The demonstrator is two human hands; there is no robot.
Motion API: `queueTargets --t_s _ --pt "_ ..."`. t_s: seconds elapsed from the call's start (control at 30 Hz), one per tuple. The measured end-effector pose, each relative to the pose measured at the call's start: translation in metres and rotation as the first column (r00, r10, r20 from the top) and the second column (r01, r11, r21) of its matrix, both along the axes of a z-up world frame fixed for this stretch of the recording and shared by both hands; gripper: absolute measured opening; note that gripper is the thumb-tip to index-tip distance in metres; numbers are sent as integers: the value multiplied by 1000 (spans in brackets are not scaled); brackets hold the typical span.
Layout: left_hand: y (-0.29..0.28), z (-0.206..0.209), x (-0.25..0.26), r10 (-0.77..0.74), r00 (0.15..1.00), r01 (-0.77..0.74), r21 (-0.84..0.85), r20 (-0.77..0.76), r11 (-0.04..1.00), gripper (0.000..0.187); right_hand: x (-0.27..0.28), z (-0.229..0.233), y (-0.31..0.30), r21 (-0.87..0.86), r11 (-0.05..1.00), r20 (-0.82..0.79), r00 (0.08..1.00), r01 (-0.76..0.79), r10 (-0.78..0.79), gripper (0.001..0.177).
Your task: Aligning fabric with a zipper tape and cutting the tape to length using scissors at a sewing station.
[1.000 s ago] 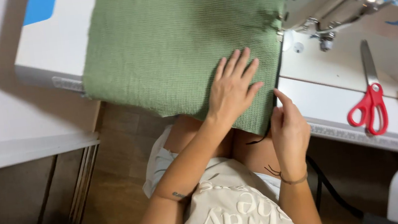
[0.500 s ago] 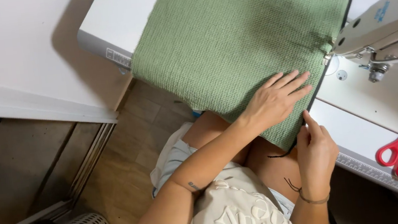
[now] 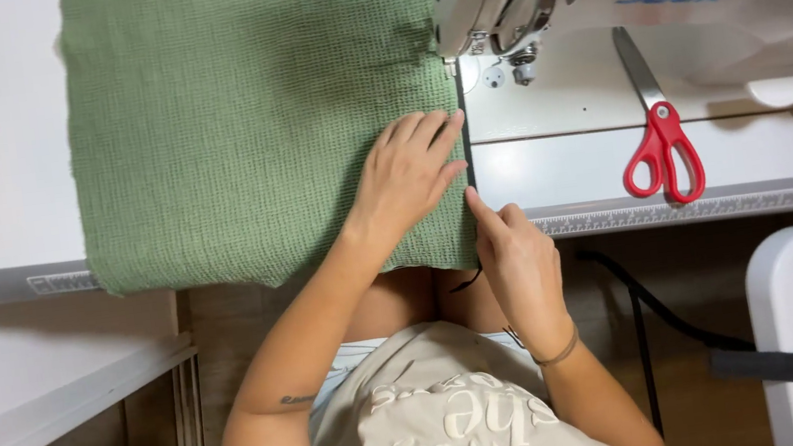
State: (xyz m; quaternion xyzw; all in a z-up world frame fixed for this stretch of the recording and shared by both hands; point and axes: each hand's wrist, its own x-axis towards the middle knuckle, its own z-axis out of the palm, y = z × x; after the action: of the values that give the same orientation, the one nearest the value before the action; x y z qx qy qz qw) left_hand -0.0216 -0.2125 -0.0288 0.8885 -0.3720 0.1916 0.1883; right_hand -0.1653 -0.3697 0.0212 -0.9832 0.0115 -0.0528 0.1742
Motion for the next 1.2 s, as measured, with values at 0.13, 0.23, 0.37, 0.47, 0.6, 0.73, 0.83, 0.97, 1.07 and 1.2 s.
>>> queueTargets --t_s 0.13,0.23,0.37,0.47,0.6,0.73,0.83,0.97,1.07,1.2 --pt "-5 4 18 -10 1000 10 -2 10 1000 52 -3 4 3 -10 1000 -24 1000 -2 2 53" --pt "0 8 20 -46 999 45 32 30 999 57 -4 4 4 -27 999 6 1000 -18 18 55" --pt "4 6 21 -52 997 52 -4 -55 999 57 -5 2 4 -173 983 40 997 -62 70 60" --pt "9 9 24 -65 989 62 -25 -131 998 52 -5 3 5 -309 946 80 988 -98 129 62" --pt "14 8 32 -84 980 85 0 -180 996 48 -4 3 6 -387 914 91 981 -123 170 59" --pt "16 10 33 -97 975 100 5 -200 995 47 -2 4 4 -372 919 93 980 -130 176 58" --pt "16 8 34 -96 975 100 7 -199 995 47 -1 4 6 -386 914 90 981 -125 172 58" --pt "14 6 35 -85 978 86 -1 -193 996 49 1 8 7 -402 907 85 981 -126 174 57" --pt "14 3 39 -79 982 81 3 -173 997 49 5 13 6 -381 915 79 981 -134 177 56" --pt "12 5 41 -65 984 68 9 -166 998 48 8 13 0 -350 922 32 981 -167 190 61"
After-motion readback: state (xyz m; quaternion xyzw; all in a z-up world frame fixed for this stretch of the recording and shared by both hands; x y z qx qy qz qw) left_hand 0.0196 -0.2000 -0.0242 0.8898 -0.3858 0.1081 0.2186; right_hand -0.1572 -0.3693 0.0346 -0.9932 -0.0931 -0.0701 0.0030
